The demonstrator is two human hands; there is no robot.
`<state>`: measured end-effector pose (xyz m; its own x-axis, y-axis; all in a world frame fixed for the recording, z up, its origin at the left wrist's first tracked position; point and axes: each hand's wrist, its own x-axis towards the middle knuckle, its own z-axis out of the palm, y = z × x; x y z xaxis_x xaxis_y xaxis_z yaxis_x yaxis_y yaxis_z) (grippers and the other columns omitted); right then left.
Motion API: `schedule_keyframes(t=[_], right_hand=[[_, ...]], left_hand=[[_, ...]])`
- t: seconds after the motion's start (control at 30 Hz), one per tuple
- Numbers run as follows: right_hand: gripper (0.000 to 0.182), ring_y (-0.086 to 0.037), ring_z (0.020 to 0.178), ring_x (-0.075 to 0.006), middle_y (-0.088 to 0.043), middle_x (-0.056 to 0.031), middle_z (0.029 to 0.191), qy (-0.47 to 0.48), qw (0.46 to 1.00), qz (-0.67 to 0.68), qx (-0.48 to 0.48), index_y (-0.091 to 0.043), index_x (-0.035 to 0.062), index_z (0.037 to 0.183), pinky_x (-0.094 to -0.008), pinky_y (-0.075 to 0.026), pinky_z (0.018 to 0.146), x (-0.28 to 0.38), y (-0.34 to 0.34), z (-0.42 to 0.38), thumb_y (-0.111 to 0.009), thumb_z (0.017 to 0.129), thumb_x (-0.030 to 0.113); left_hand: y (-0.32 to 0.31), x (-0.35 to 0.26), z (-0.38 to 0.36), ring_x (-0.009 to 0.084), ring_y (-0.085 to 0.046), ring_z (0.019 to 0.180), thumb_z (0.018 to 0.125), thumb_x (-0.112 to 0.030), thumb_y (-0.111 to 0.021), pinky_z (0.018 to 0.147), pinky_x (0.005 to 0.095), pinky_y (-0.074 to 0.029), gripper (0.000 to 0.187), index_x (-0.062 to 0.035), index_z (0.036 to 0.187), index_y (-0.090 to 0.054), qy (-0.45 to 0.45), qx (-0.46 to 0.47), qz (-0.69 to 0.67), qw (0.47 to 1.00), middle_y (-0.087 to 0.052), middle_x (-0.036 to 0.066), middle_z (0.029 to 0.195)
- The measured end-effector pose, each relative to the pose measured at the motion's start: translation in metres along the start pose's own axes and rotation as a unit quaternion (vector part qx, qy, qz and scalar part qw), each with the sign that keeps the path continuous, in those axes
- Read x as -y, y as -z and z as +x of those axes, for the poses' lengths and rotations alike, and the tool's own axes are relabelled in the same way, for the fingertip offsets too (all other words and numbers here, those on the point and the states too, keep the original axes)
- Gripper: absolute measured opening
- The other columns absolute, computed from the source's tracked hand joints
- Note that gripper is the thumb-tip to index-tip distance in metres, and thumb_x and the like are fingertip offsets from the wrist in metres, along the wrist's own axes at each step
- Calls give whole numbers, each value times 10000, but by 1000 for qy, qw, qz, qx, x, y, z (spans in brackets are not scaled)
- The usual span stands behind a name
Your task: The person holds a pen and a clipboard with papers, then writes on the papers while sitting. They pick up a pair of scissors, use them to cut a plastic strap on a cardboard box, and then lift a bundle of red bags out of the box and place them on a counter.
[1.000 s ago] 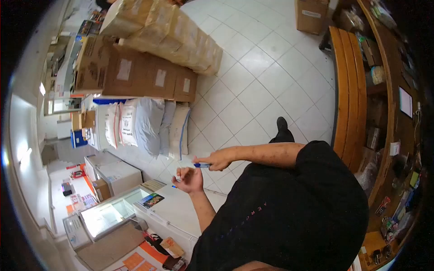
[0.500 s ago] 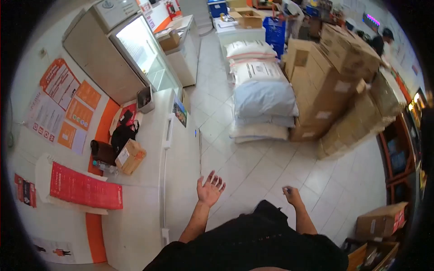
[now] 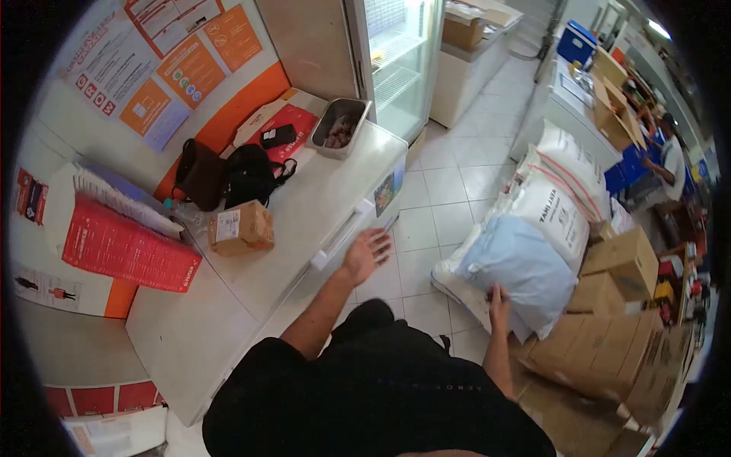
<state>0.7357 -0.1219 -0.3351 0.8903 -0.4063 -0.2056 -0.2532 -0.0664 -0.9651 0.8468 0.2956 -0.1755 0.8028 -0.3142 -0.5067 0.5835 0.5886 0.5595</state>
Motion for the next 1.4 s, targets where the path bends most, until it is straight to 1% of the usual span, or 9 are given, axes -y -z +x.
schedule_keyframes(t=[0.17,0.27,0.43,0.53,0.63,0.8,0.93,1.17,1.4], right_hand=[[215,-547,652,-87,-638,-60,701,282,929,-195,139,-669,-16,874,-244,-442,603,187,-142,211,-584,918,176],[241,-614,710,-129,-659,-73,800,210,956,-80,189,-642,-22,974,-251,-498,667,242,-163,277,-518,956,184],[226,-463,560,-70,-504,17,643,30,996,-77,-23,-651,38,1017,-240,-385,512,196,-85,353,-518,952,209],[200,-361,492,-41,-439,52,588,94,959,-126,-236,-657,69,989,-224,-310,443,104,7,399,-558,926,230],[259,-453,467,-95,-589,-25,718,-263,891,121,-350,-639,44,880,-262,-325,388,141,73,429,-643,838,300],[330,-387,416,-89,-619,-32,815,-305,876,202,-315,-631,97,911,-244,-257,348,105,137,603,-657,797,405],[431,-274,425,-54,-627,-61,1163,-213,904,296,-223,-564,88,1151,-210,-232,364,175,144,782,-559,876,420],[598,-269,478,-59,-591,-55,1215,-205,885,356,-217,-535,48,1177,-217,-247,430,233,216,1086,-672,775,469],[393,-323,372,-93,-459,-23,567,-294,726,410,-468,-530,54,797,-295,-224,336,260,256,1275,-793,695,328]], left_hand=[[8,-84,96,169,-523,1020,899,-462,-460,885,356,-396,422,-155,1180,-531,-54,-3,-8,999,-562,21,1129],[-41,-119,183,159,-525,1011,905,-465,-446,862,338,-403,427,-158,1190,-523,-40,-18,58,997,-563,14,1113],[-161,-133,376,169,-502,1043,921,-442,-421,883,337,-387,432,-142,1221,-506,71,79,124,986,-546,21,1173],[-258,-146,483,170,-503,1048,919,-448,-425,888,342,-382,439,-135,1215,-508,67,165,181,967,-552,27,1177],[-331,-150,598,170,-506,1048,919,-455,-432,888,342,-379,447,-135,1220,-509,78,200,220,952,-562,36,1162],[-433,-152,768,156,-527,1019,900,-459,-477,873,332,-383,467,-123,1217,-543,36,210,313,926,-589,12,1149],[-563,-135,911,171,-569,971,882,-404,-541,839,312,-412,453,-52,1161,-601,-76,291,510,806,-635,50,1066],[-834,-40,1269,319,-583,1061,733,-368,-710,904,371,-461,595,1,1178,-572,-277,353,700,556,-618,216,1102],[-958,47,1469,358,-519,1158,709,-412,-741,972,399,-428,725,14,1245,-504,-255,345,776,462,-555,249,1207]])
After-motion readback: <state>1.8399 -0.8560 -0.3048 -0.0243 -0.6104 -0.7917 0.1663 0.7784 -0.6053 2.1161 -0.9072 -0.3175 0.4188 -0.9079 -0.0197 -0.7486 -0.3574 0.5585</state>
